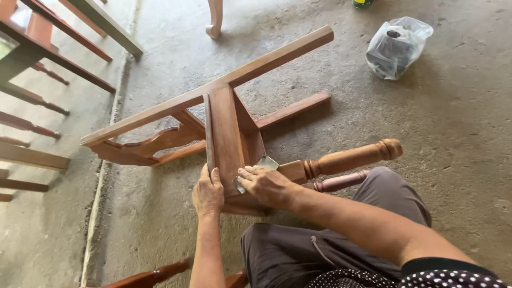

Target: The person sands the wooden frame of a chair using a sanding block. They work on the legs and crossbars, holding the chair steady with one hand while sanding with the other.

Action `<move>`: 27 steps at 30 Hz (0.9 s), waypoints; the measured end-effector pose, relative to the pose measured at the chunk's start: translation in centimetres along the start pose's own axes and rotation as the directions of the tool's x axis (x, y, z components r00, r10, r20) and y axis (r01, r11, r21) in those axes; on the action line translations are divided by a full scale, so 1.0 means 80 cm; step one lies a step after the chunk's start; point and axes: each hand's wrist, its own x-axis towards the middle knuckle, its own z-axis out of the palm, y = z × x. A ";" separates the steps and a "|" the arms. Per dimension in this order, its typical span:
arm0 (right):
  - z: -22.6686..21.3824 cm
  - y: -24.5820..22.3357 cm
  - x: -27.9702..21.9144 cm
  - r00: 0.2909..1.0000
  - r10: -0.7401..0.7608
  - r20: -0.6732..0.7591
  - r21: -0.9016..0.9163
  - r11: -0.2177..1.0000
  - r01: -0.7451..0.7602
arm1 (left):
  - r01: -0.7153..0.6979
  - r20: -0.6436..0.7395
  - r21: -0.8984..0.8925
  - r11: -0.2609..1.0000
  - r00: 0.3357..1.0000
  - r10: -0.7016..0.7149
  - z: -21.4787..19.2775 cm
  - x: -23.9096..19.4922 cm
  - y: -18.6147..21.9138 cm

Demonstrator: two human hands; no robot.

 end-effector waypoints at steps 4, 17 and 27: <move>-0.015 0.036 -0.070 0.999 -0.044 0.019 0.045 0.998 0.043 | 0.002 0.009 -0.058 0.998 1.000 -0.001 0.009 0.002 -0.009; 0.004 -0.043 0.015 0.994 0.018 -0.104 0.052 0.999 -0.012 | -0.004 0.014 -0.077 0.997 1.000 0.005 -0.004 -0.003 -0.007; -0.102 0.041 -0.181 0.914 0.282 -0.293 -0.118 0.938 -0.327 | 0.025 0.039 -0.120 0.992 0.999 -0.020 -0.009 -0.003 -0.001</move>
